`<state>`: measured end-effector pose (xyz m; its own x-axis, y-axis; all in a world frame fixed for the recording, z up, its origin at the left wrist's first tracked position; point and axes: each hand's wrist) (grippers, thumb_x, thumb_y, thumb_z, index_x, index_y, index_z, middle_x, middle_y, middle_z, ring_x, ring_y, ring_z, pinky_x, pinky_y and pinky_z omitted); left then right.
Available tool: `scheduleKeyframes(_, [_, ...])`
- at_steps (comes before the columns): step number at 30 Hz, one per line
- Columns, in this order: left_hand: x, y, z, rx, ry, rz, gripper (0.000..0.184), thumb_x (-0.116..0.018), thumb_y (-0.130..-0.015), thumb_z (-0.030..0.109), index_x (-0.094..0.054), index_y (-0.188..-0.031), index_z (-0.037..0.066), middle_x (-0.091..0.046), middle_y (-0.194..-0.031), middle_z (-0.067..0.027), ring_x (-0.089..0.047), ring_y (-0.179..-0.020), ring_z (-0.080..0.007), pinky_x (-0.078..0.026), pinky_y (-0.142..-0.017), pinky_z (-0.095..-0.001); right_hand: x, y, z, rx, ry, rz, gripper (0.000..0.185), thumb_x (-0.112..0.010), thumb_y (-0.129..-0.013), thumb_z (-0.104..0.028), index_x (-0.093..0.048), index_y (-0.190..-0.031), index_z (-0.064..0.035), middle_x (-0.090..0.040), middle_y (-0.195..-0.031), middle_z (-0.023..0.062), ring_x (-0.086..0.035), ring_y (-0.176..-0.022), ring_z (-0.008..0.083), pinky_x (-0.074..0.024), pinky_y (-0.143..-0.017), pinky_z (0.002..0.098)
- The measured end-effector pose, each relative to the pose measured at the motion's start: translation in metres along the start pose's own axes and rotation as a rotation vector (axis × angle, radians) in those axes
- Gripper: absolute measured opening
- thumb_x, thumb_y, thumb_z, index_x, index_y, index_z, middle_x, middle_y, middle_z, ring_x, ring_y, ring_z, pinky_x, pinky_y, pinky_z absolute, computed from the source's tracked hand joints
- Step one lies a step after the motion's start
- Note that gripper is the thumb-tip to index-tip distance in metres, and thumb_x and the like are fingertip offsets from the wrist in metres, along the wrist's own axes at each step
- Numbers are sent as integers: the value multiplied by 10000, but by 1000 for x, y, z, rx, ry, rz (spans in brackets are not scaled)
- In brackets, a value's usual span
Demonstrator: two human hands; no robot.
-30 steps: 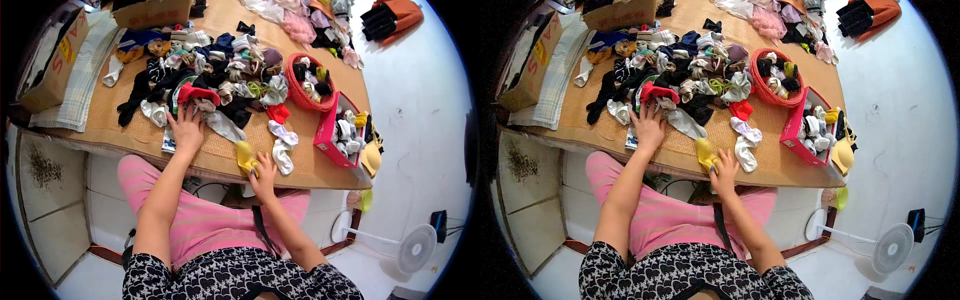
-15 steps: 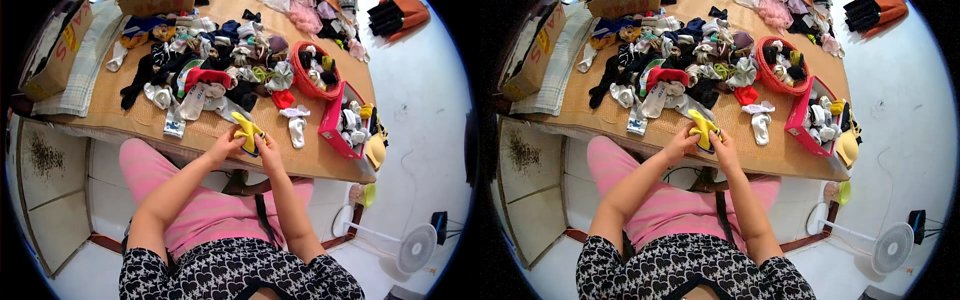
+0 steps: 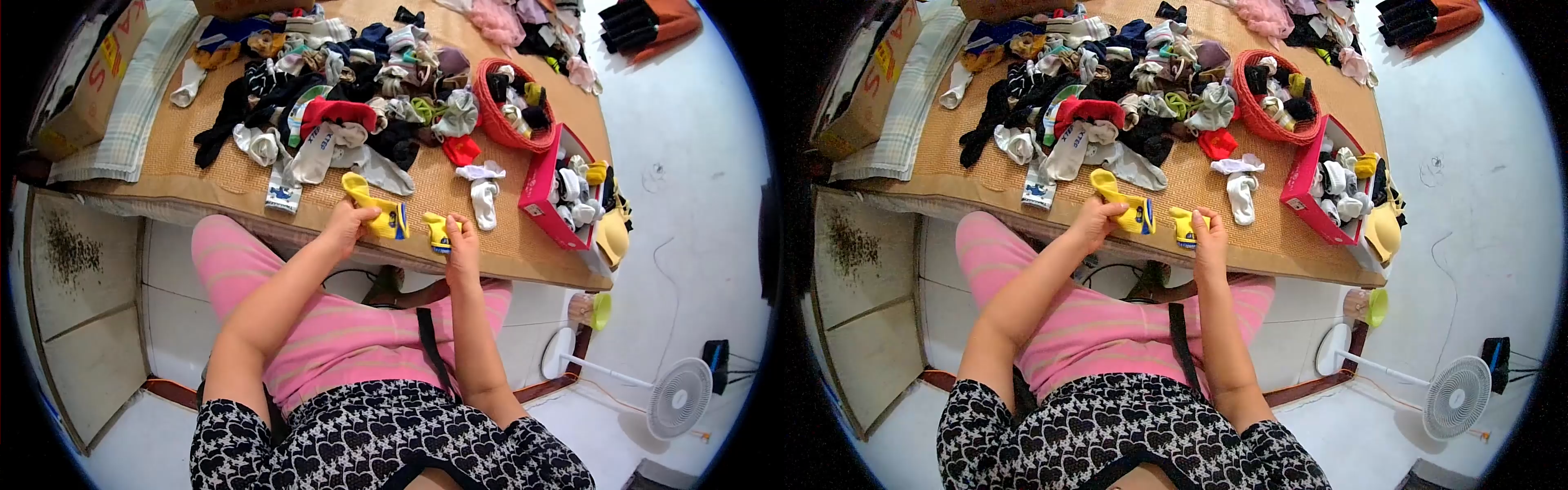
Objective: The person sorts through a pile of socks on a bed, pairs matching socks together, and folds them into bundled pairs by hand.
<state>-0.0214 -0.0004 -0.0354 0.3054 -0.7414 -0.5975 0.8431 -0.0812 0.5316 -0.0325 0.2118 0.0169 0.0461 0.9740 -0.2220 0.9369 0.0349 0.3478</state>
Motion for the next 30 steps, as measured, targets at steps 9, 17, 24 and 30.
scheduleKeyframes(9, [-14, 14, 4, 131, 0, -314, 426, -611, -841, 137, -421, -1203, 17, -556, -1116, -75, -569, -1013, -180, -469, -861, -328, -22, 5, -9, 148, 323, -143, 192, -582, -883, -136, -571, -1037, -22, -612, -906, 11, -564, -807, 85, -448, -760, 234])
scheduleKeyframes(17, [-9, 13, 3, 121, 40, -385, 378, -633, -804, 76, -499, -1155, 106, -557, -1118, -49, -560, -1026, -180, -468, -870, -340, -33, 4, 4, 64, 275, -56, 263, -601, -859, -95, -529, -1092, 3, -585, -962, 51, -549, -839, 103, -457, -736, 238])
scheduleKeyframes(24, [-7, 8, -7, 92, -65, -310, 310, -646, -798, 65, -519, -1079, 93, -556, -1021, -22, -560, -928, -147, -466, -806, -315, -39, 10, 18, 154, 311, -137, 425, -683, -792, -114, -498, -1154, 10, -527, -1085, 98, -550, -953, 191, -454, -837, 291])
scheduleKeyframes(30, [-2, 3, -11, -30, -49, -193, 225, -643, -798, 59, -514, -980, 86, -561, -959, -18, -560, -885, -130, -466, -785, -296, -50, 26, 1, 637, 916, -98, 388, -708, -732, -123, -553, -1072, -18, -522, -879, 88, -534, -865, 220, -449, -765, 317])
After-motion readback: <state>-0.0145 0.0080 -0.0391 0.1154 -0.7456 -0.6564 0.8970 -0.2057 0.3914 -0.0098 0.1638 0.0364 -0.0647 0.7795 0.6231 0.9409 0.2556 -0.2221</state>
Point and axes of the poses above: each hand's wrist, its own y-axis away from the middle knuckle, its own x-axis out of the back of the hand, z = x × y
